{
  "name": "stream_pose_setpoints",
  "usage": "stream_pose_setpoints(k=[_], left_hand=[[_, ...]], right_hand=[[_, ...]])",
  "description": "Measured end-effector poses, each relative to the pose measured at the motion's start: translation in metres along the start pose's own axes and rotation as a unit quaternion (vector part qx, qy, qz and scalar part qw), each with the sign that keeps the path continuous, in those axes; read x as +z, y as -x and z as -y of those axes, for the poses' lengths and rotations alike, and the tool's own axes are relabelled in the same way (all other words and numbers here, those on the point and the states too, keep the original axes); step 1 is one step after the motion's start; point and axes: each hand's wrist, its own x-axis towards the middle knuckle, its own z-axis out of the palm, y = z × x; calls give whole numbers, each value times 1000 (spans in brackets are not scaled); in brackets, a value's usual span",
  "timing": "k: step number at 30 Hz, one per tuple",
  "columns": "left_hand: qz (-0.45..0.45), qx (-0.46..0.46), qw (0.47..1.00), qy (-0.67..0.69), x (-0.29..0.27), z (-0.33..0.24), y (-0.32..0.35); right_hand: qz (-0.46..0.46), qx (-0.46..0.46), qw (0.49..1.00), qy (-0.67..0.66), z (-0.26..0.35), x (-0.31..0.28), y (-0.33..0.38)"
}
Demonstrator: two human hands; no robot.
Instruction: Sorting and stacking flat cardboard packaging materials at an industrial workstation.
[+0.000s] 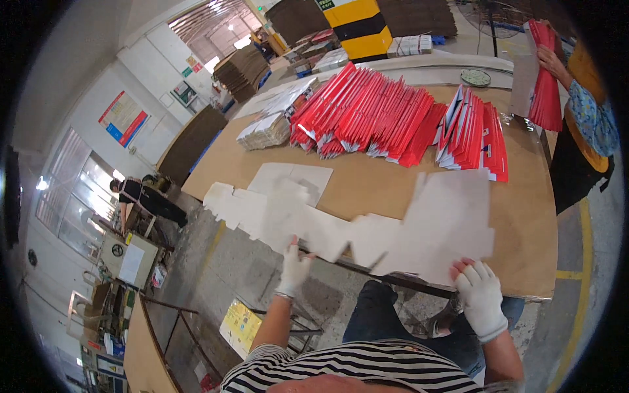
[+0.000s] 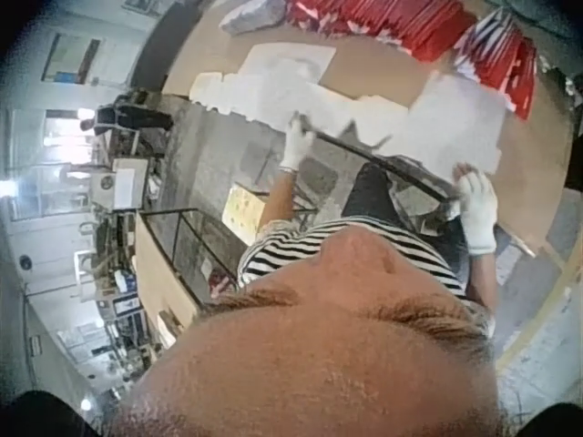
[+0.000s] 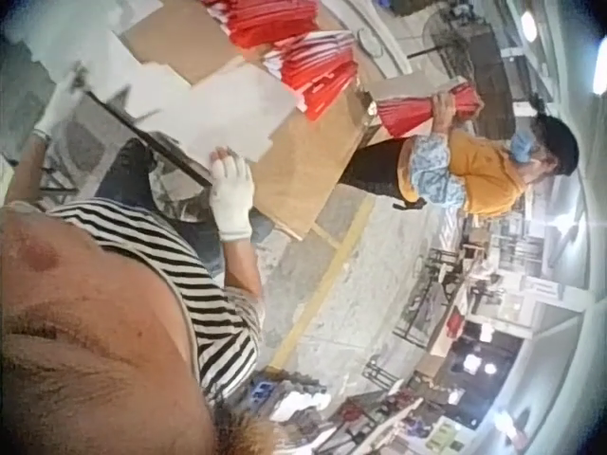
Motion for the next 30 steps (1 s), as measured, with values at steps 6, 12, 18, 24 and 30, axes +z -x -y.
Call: stream_pose_setpoints(k=[6,12,18,24,30], left_hand=[[320,236,913,-90,50,-157,23],[231,427,874,-29,131,-164,11],[295,453,828,148,130,-192,-6],[254,174,929,205,157,-200,9],[114,445,886,59,189,-239,41]], right_hand=[[65,168,982,-46,-16,10,96],[54,181,979,-70,-22,-16,120],[41,293,935,-195,-52,-28,178],[-147,452,723,-502,-106,62,271],[-247,25,925,-288,-91,22,202]])
